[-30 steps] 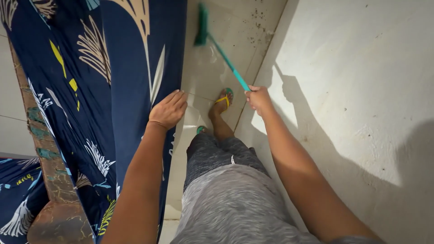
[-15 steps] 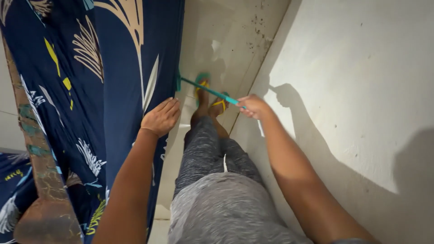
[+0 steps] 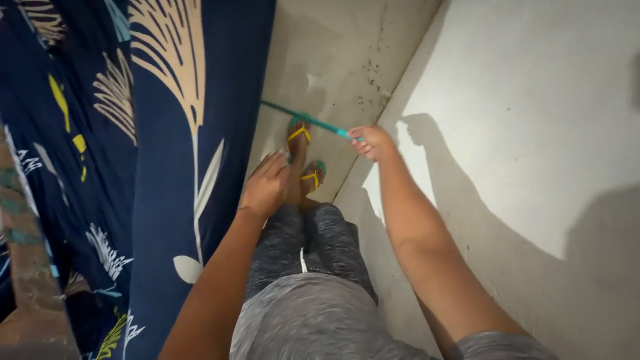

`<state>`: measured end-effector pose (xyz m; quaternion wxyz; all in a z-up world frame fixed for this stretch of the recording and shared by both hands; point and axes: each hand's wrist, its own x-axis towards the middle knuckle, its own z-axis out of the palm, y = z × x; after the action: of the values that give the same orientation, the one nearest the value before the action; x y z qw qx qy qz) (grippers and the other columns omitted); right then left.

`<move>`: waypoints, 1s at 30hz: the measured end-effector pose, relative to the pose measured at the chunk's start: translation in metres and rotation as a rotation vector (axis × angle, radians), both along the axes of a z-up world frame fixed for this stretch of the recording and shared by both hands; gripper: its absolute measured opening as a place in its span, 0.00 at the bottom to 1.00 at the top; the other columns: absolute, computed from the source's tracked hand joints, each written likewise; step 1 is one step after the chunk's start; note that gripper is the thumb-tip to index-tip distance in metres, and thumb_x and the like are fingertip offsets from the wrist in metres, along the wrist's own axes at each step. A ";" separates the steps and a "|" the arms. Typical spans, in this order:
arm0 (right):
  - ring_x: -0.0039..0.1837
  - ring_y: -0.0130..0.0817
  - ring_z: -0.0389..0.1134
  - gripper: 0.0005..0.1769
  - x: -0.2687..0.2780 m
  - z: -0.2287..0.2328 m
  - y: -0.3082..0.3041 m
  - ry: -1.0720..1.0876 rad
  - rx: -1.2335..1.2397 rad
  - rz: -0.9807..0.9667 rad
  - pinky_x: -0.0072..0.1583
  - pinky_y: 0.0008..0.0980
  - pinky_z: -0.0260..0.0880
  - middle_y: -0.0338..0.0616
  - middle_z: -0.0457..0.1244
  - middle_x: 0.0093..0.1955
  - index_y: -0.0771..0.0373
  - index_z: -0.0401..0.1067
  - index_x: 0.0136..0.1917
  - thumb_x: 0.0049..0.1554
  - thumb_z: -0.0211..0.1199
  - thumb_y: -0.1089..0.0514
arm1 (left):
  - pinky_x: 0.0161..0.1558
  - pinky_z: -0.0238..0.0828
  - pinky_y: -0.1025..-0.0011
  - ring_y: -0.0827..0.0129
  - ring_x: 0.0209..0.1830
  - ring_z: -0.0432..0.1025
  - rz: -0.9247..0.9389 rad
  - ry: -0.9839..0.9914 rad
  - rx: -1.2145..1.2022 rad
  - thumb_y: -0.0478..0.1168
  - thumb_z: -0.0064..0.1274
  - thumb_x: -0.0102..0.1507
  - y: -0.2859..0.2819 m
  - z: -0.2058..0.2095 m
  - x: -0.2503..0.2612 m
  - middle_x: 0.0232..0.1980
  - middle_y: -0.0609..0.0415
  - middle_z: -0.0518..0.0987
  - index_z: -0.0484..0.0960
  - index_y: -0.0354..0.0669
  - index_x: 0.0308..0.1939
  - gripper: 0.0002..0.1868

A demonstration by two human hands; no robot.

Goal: The person is using a small broom to sweep dust and debris from under a bed on a tiled floor.

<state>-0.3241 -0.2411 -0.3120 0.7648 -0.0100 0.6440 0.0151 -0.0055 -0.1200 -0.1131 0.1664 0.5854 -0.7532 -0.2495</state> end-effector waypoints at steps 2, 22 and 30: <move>0.27 0.21 0.47 0.12 -0.012 0.003 -0.017 -0.024 0.002 -0.052 0.25 0.19 0.41 0.44 0.59 0.35 0.63 0.69 0.56 0.58 0.59 0.65 | 0.71 0.63 0.60 0.53 0.68 0.70 -0.007 0.004 -0.010 0.31 0.52 0.57 -0.021 0.002 -0.001 0.62 0.44 0.79 0.84 0.34 0.45 0.14; 0.26 0.21 0.50 0.20 -0.030 0.197 0.038 0.251 -0.321 -0.051 0.26 0.23 0.44 0.39 0.57 0.30 0.69 0.68 0.64 0.58 0.57 0.66 | 0.73 0.63 0.61 0.55 0.68 0.71 -0.075 0.011 0.026 0.32 0.54 0.60 -0.020 0.050 -0.004 0.62 0.46 0.79 0.83 0.36 0.44 0.09; 0.27 0.23 0.53 0.12 -0.005 0.107 0.081 0.177 -0.181 -0.182 0.26 0.24 0.43 0.43 0.60 0.33 0.66 0.68 0.55 0.56 0.61 0.68 | 0.71 0.62 0.60 0.53 0.68 0.69 -0.096 -0.002 0.007 0.31 0.54 0.57 -0.002 0.062 0.005 0.62 0.42 0.79 0.85 0.35 0.42 0.10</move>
<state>-0.3290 -0.1603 -0.2051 0.6993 -0.0194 0.7058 -0.1115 -0.0005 -0.1215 -0.0506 0.1515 0.5493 -0.7799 -0.2591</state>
